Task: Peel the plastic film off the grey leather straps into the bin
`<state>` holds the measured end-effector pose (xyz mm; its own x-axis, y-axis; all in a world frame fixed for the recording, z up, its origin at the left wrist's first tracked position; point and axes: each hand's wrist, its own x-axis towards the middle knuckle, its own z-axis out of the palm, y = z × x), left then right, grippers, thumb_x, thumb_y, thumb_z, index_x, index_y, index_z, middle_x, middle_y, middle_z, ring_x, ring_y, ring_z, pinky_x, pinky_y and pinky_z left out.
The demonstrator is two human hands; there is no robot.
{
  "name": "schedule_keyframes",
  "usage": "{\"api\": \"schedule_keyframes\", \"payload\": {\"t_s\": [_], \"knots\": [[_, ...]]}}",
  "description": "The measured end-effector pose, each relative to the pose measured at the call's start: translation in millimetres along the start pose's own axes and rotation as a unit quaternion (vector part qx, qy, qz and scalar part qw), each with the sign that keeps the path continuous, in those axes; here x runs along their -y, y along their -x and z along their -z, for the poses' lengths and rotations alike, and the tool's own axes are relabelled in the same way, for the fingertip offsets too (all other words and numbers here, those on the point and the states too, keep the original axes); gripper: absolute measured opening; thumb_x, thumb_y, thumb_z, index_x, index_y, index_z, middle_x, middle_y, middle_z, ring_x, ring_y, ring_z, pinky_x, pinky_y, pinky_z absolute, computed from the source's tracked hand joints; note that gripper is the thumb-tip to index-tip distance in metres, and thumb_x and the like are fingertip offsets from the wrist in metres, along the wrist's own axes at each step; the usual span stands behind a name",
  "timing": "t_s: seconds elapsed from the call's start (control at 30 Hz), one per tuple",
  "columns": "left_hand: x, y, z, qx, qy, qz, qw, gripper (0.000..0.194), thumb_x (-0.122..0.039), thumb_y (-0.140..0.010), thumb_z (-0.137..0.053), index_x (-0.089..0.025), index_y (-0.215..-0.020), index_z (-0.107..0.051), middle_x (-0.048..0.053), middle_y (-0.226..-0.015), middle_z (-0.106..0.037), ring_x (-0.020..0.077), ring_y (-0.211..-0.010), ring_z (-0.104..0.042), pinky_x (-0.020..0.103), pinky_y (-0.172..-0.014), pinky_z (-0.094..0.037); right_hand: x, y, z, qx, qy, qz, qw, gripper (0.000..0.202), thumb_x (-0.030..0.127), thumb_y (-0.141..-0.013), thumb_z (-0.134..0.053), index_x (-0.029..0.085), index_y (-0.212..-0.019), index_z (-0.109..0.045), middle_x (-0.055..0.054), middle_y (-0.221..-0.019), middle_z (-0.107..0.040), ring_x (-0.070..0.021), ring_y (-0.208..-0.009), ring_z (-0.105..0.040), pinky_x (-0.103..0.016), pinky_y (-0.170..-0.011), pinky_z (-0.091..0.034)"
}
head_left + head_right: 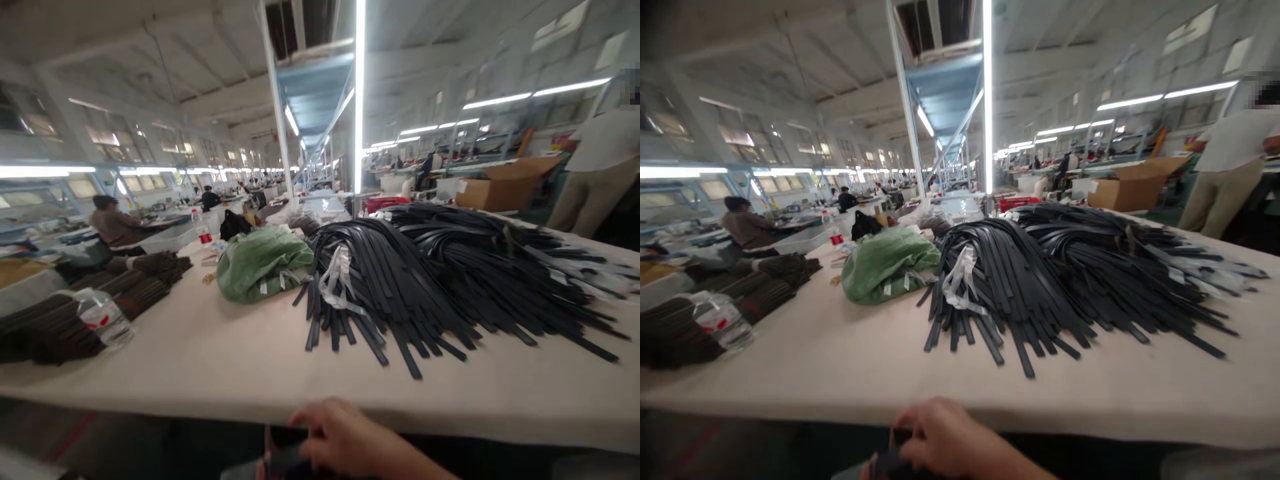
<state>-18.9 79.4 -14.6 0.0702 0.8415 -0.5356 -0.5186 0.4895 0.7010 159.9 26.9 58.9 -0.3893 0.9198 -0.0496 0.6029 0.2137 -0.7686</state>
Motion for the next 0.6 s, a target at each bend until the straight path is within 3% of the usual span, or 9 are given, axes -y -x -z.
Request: {"api": "schedule_keyframes", "payload": {"t_s": [0.07,0.17,0.27,0.4,0.47,0.6], "knots": [[23.3,34.2,20.8,-0.051,0.074,0.033,0.995,0.020,-0.020,-0.090,-0.062,-0.033,-0.079,-0.073,-0.005,-0.074,-0.072,0.0111,-0.059,-0.069,0.019,-0.055,-0.058,6.8,3.4,6.4,-0.025,0.027,-0.010,0.999,0.040,0.017,-0.081,-0.062,0.027,-0.119,-0.067,0.003,-0.073,-0.074,-0.0149,-0.068,-0.067,-0.023,-0.064,-0.045],[38.5,64.4,14.9,-0.066,0.206,0.095,0.972,0.027,-0.009,-0.096,-0.050,-0.016,-0.079,-0.070,0.000,-0.068,-0.071,0.0068,-0.053,-0.065,0.018,-0.060,-0.059,13.6,-6.6,1.3,-0.023,0.060,-0.010,0.998,0.034,0.021,-0.084,-0.058,0.024,-0.116,-0.069,0.001,-0.077,-0.074,-0.0162,-0.073,-0.066,-0.025,-0.068,-0.044],[33.3,62.4,1.3,-0.052,0.247,0.102,0.962,0.020,-0.010,-0.094,-0.055,-0.011,-0.080,-0.069,0.003,-0.070,-0.072,0.0084,-0.055,-0.066,0.021,-0.062,-0.060,12.5,-11.3,-6.7,0.004,0.044,-0.025,0.999,0.035,0.026,-0.089,-0.055,0.023,-0.122,-0.065,0.000,-0.080,-0.073,-0.0156,-0.073,-0.065,-0.025,-0.067,-0.044],[25.2,60.6,1.3,-0.075,0.264,0.094,0.957,0.015,-0.013,-0.094,-0.057,-0.011,-0.087,-0.070,0.001,-0.067,-0.070,0.0055,-0.049,-0.062,0.020,-0.063,-0.059,5.1,-2.2,9.0,0.019,0.004,-0.022,1.000,0.040,0.028,-0.090,-0.054,0.022,-0.130,-0.058,0.003,-0.070,-0.070,-0.0133,-0.060,-0.060,-0.024,-0.059,-0.041],[28.4,65.2,0.1,-0.066,0.267,0.108,0.955,0.013,-0.014,-0.093,-0.059,-0.011,-0.088,-0.071,0.000,-0.066,-0.070,0.0055,-0.050,-0.061,0.021,-0.063,-0.059,3.8,-1.7,12.9,0.011,0.040,-0.014,0.999,0.039,0.025,-0.089,-0.055,0.023,-0.127,-0.060,0.003,-0.070,-0.070,-0.0136,-0.061,-0.061,-0.025,-0.060,-0.041],[37.8,68.5,-4.8,-0.022,0.253,0.146,0.956,0.011,-0.013,-0.091,-0.062,-0.011,-0.083,-0.070,0.001,-0.068,-0.071,0.0067,-0.053,-0.063,0.022,-0.064,-0.059,3.8,-8.0,-2.0,0.006,0.097,-0.016,0.995,0.036,0.025,-0.088,-0.054,0.023,-0.123,-0.063,-0.001,-0.080,-0.073,-0.0162,-0.070,-0.064,-0.027,-0.066,-0.044]]}}
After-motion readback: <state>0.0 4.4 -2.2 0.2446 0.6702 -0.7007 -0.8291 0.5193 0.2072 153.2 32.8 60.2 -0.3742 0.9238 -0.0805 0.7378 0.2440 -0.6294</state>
